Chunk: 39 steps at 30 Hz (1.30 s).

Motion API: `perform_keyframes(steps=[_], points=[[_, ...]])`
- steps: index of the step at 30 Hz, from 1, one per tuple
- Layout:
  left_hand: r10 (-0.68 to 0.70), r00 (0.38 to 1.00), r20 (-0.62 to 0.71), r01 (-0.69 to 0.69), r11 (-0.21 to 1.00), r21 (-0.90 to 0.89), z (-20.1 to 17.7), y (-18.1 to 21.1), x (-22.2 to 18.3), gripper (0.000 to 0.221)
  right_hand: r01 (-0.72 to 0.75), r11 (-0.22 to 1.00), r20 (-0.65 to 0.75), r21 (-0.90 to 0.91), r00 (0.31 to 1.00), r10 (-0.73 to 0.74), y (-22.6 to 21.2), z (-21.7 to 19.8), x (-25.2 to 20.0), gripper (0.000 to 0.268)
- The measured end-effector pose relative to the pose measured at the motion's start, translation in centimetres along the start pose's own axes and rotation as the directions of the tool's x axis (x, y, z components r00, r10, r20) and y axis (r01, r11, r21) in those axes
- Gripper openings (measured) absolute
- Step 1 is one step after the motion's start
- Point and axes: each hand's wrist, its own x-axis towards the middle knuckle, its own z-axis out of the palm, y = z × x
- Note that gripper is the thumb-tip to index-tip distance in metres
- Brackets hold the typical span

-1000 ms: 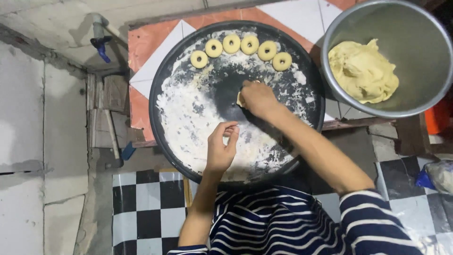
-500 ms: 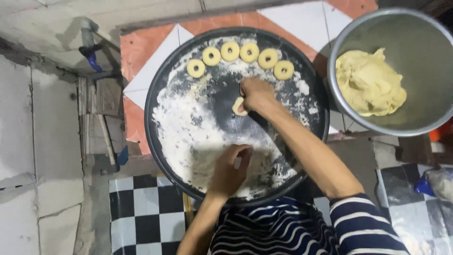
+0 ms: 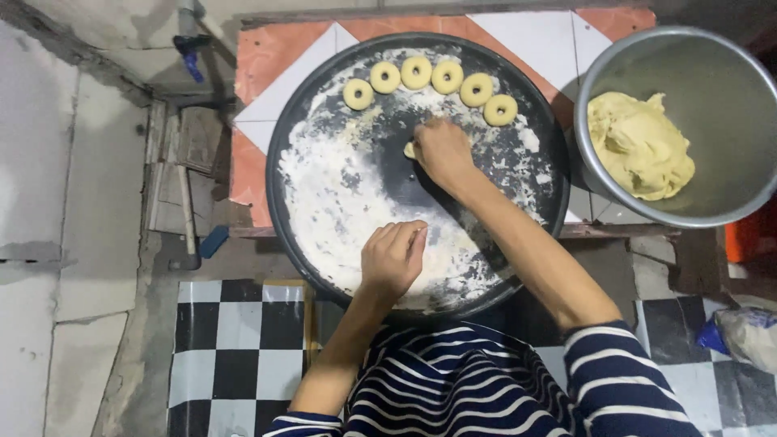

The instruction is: Taking dough from a bowl and shaping it into donut rings on a floured tray.

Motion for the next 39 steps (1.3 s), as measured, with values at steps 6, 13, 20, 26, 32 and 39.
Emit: perform_keyframes(steps=[6,13,20,26,32,39], points=[[-0.020,1.000,-0.020,0.020,1.000,0.004,-0.4,0.7,0.1,0.010,0.165,0.957,0.049,-0.240,0.986,-0.158,-1.0,0.0,-4.2,0.020],[-0.047,0.995,0.088,0.041,0.997,0.072,1.0,0.7,0.0,0.007,-0.042,0.992,0.287,-0.118,0.955,0.075,0.1,-0.1,-1.4,0.021],[0.019,0.999,0.046,-0.020,0.999,0.031,1.6,0.6,0.6,0.006,-0.242,0.967,0.381,-0.081,0.889,0.255,-1.4,-1.6,6.3,0.075],[0.018,1.000,0.010,-0.018,0.998,0.060,1.3,-0.2,0.1,0.011,-0.147,0.988,0.197,-0.047,0.968,0.154,-1.1,1.2,6.3,0.031],[-0.014,1.000,-0.021,0.017,0.990,0.141,1.4,-0.3,-0.4,0.009,0.071,0.995,0.029,-0.072,0.997,-0.069,-0.6,2.5,1.3,0.009],[0.029,0.999,-0.015,-0.026,0.985,0.168,1.6,0.4,-0.8,0.023,0.100,0.985,0.078,-0.144,0.993,-0.090,-2.8,-2.2,-5.7,0.029]])
